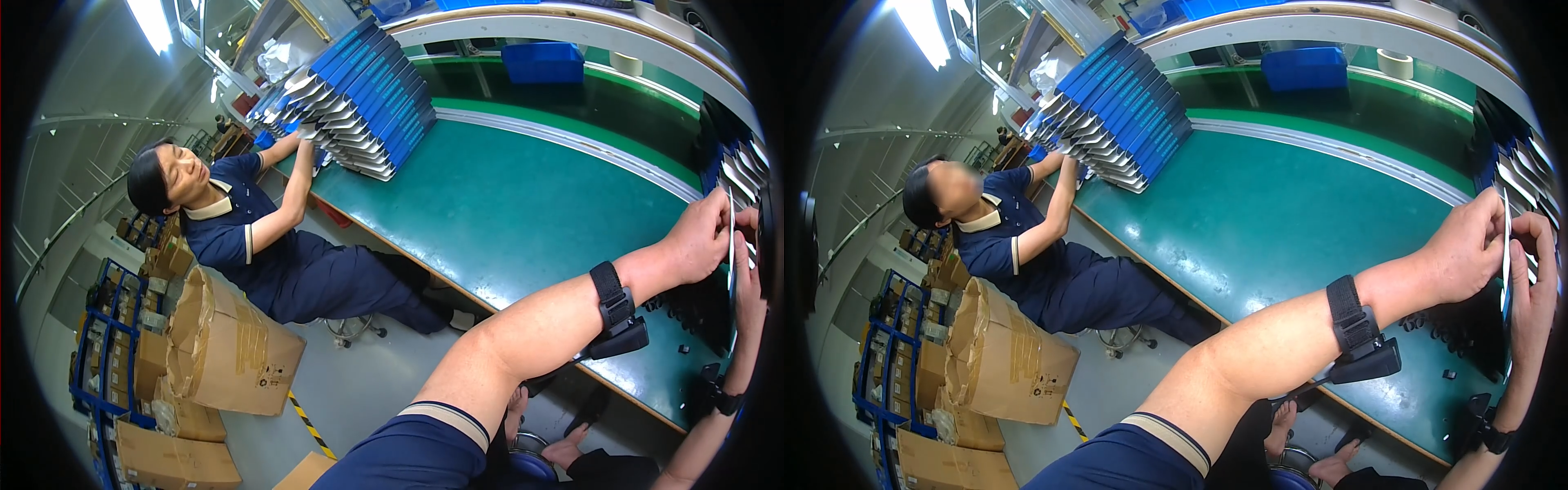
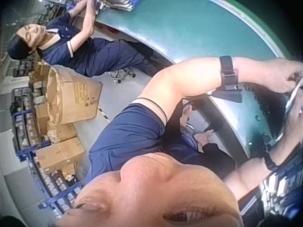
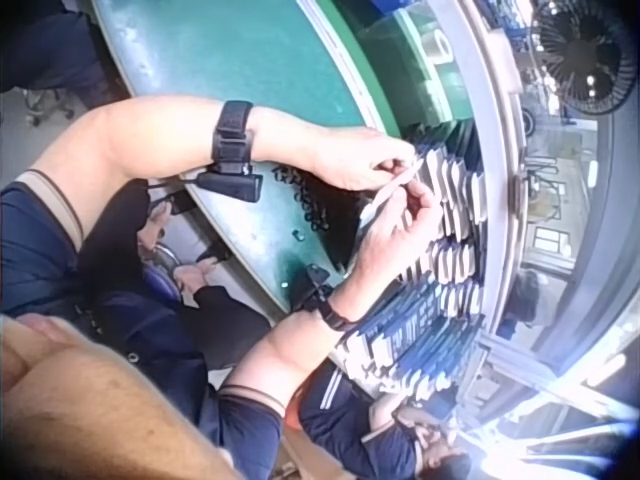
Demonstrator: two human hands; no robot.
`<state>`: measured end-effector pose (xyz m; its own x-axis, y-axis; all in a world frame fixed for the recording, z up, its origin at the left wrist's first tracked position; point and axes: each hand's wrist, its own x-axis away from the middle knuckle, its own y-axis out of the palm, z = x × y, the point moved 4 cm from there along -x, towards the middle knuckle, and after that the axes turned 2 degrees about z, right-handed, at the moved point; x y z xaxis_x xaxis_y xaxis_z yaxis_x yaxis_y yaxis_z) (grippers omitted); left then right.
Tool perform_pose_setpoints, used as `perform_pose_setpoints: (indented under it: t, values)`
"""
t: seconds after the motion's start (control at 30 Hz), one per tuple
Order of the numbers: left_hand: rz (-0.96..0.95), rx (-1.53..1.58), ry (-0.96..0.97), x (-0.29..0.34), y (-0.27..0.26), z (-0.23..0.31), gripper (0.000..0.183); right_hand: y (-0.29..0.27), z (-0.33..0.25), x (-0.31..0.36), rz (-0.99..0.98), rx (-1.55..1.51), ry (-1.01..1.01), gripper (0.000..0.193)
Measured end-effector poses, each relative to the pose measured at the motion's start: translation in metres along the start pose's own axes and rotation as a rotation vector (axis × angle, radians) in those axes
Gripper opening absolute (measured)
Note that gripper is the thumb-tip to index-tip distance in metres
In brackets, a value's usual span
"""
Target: Assembling and packaging product boxes into a larger carton for shipment.
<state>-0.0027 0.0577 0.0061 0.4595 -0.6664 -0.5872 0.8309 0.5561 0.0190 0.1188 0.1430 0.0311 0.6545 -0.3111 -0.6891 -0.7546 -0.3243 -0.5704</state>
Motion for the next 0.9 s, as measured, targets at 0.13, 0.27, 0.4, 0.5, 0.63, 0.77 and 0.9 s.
perform_pose_setpoints:
  t: [0.13,0.27,0.4,0.5,0.63,0.77,0.9]
  values:
    - [0.009,-0.015,-0.008,0.003,-0.010,-0.001,0.012,0.010,0.003,-0.001,-0.044,-0.010,-0.010,0.012]
    - [-0.010,-0.027,0.006,0.001,-0.002,0.004,0.012,-0.002,-0.005,-0.002,-0.028,0.064,-0.065,0.009]
    - [-0.035,0.037,-0.018,0.000,0.003,0.007,0.013,-0.009,-0.008,-0.001,-0.014,0.067,-0.085,0.010]
    - [-0.009,-0.048,-0.039,0.005,-0.015,0.004,0.013,0.013,-0.004,-0.003,-0.026,-0.004,-0.098,0.010]
    - [-0.040,0.044,-0.004,-0.001,0.008,0.011,0.014,-0.016,-0.009,0.001,-0.040,0.088,-0.054,0.010]
    - [-0.002,-0.022,0.000,0.003,-0.003,0.004,0.014,0.001,-0.005,0.000,-0.042,0.018,-0.092,0.010]
    - [-0.005,-0.011,-0.006,0.004,-0.008,-0.003,0.012,0.008,-0.007,-0.002,-0.037,0.008,-0.081,0.010]
